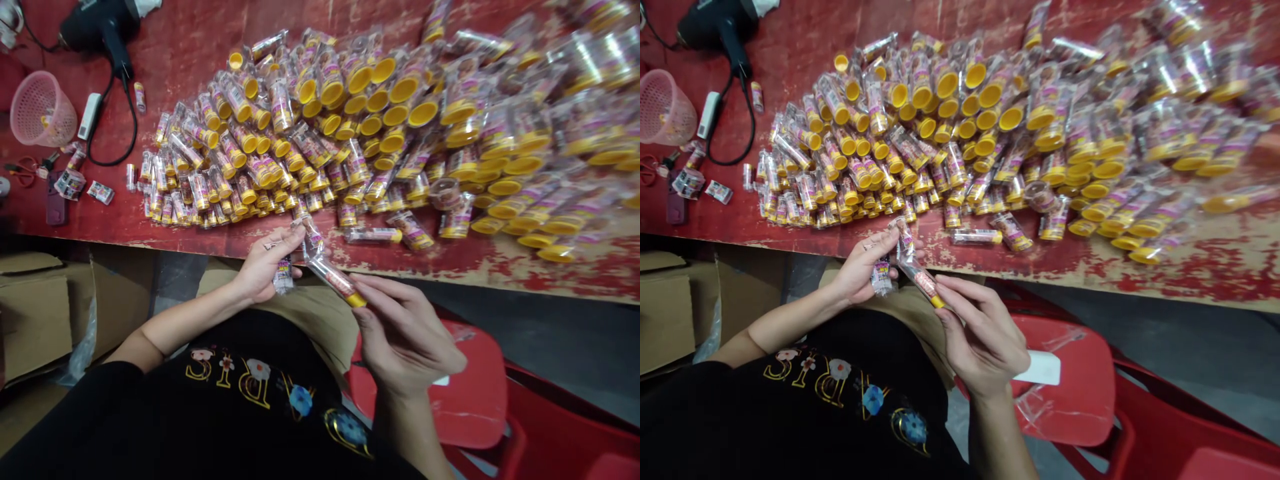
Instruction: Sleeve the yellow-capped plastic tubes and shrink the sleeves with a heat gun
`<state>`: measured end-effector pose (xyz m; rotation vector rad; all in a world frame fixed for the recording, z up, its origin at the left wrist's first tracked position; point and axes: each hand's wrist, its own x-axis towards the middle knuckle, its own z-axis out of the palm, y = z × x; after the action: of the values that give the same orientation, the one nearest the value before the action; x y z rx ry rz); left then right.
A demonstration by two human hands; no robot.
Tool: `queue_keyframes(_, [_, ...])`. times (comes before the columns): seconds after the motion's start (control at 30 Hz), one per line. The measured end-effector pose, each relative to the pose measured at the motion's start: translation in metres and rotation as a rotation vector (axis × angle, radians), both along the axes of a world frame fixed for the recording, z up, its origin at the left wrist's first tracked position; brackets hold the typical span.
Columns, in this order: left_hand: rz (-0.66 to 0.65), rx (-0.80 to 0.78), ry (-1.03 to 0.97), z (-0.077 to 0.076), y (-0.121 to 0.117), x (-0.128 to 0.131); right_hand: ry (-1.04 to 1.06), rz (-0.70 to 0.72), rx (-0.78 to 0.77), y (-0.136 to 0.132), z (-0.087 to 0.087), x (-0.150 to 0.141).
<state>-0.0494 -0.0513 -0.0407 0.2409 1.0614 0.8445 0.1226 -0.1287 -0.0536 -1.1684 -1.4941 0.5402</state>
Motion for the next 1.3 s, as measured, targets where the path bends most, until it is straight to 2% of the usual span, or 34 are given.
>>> queue_keyframes(0.23, [-0.056, 0.043, -0.025, 0.005, -0.004, -0.002, -0.113, -0.023, 0.054, -0.003, -0.005, -0.002])
queue_keyframes(0.33, [-0.067, 0.066, -0.050, 0.008, -0.007, 0.000, -0.090, -0.037, 0.024, -0.004, -0.010, -0.007])
queue_keyframes(0.47, [-0.067, 0.105, -0.045, 0.011, -0.017, 0.006, 0.008, -0.143, -0.035, 0.003, -0.013, -0.019])
queue_keyframes(0.73, [-0.091, 0.214, -0.014, 0.010, -0.026, 0.011, 0.038, -0.288, 0.005, 0.015, -0.004, -0.033])
queue_keyframes(1.3, [-0.090, 0.195, -0.024, 0.011, -0.024, 0.014, 0.032, -0.367, 0.052, 0.021, -0.011, -0.032])
